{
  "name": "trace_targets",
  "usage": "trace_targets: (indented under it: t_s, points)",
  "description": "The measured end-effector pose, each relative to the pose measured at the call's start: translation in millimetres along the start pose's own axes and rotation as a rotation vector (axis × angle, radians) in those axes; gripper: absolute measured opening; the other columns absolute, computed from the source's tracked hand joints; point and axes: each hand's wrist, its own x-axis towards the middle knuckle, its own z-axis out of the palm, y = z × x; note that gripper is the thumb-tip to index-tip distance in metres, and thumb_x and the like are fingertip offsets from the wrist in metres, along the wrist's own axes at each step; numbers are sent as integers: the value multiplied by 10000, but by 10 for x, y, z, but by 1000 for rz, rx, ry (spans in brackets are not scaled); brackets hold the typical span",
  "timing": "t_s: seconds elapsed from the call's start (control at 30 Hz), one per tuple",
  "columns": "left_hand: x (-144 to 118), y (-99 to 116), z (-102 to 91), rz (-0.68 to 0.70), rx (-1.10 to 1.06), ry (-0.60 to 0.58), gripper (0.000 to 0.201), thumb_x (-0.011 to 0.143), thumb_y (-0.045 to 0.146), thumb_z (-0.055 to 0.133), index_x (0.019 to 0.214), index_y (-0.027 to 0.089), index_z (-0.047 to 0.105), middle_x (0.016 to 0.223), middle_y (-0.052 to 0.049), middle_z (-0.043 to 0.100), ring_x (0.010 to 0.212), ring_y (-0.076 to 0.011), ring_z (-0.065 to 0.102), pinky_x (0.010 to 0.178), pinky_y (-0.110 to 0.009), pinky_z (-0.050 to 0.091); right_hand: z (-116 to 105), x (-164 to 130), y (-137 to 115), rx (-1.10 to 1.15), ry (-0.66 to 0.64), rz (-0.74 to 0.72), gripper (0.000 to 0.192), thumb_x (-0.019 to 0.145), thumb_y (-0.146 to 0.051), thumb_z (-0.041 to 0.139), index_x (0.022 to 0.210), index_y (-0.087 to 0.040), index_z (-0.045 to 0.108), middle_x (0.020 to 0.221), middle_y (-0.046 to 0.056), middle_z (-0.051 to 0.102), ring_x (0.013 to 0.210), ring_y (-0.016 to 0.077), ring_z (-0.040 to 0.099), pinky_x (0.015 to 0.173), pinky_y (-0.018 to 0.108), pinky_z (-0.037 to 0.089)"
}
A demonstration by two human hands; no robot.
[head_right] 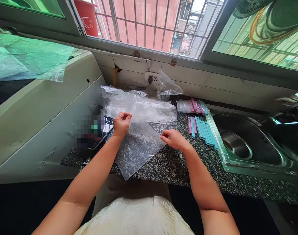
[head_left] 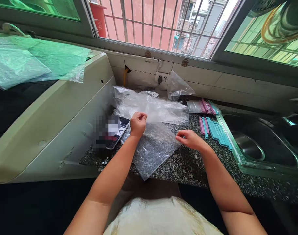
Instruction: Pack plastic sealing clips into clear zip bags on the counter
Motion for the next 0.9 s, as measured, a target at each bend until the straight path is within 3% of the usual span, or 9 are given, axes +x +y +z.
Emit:
trace_targets:
  t_s: [0.43,0.9]
  points:
    - [38,-3,-40,15,-4,50,74,705,159,582,632,154,573,619,16,497,587,-98,462,605,-224,386,-121,-63,48,75,-2,-12,197,747,-301,500,651,-155,592,605,8,577,583,113,475,559,227,358]
    - [22,10,-31,15,-6,33,76,705,151,585,631,163,577,622,17,496,589,-103,466,612,-229,397,-148,-73,41,14,-112,36,210,779,-315,480,687,-163,592,652,17,595,602,119,490,562,234,359]
